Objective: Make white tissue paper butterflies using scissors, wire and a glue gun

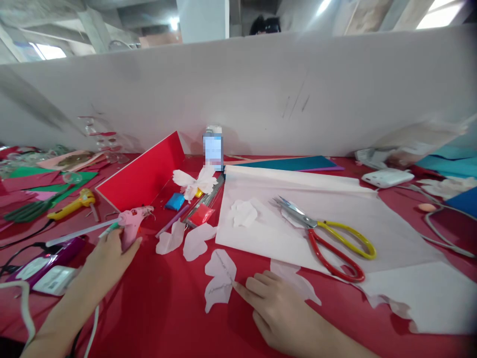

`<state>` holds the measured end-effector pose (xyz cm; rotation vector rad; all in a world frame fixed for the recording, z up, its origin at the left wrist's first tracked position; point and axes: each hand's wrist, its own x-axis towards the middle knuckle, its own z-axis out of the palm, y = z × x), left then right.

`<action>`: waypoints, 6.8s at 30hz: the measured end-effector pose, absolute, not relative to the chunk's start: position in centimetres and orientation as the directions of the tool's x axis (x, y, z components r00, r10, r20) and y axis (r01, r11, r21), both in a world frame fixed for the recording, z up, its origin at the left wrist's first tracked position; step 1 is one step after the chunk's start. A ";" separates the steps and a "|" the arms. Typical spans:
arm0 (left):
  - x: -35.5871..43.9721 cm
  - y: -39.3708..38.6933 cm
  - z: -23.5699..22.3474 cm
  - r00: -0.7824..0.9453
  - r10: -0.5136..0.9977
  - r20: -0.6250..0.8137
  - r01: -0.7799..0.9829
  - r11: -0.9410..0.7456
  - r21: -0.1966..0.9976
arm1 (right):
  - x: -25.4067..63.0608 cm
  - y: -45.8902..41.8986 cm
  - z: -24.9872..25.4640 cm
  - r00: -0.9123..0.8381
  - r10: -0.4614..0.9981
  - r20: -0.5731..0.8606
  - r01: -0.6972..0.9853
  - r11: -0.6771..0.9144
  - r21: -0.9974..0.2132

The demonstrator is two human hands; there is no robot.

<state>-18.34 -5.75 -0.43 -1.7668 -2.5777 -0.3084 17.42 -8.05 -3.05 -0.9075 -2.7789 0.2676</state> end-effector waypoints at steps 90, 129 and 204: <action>-7.3 -3.7 1.9 0.349 0.812 -0.468 0.602 0.189 0.776 | 17.3 -7.9 -2.9 -0.794 0.596 0.118 0.550 0.788 -0.278; -5.5 0.1 0.6 0.543 0.722 -0.429 0.526 0.105 0.844 | 17.4 -7.9 -3.3 -0.802 0.589 0.100 0.551 0.794 -0.255; -5.4 -0.7 1.0 0.255 0.966 -0.049 0.613 -0.123 0.780 | 17.5 -7.9 -3.4 -0.808 0.573 0.141 0.530 0.810 -0.253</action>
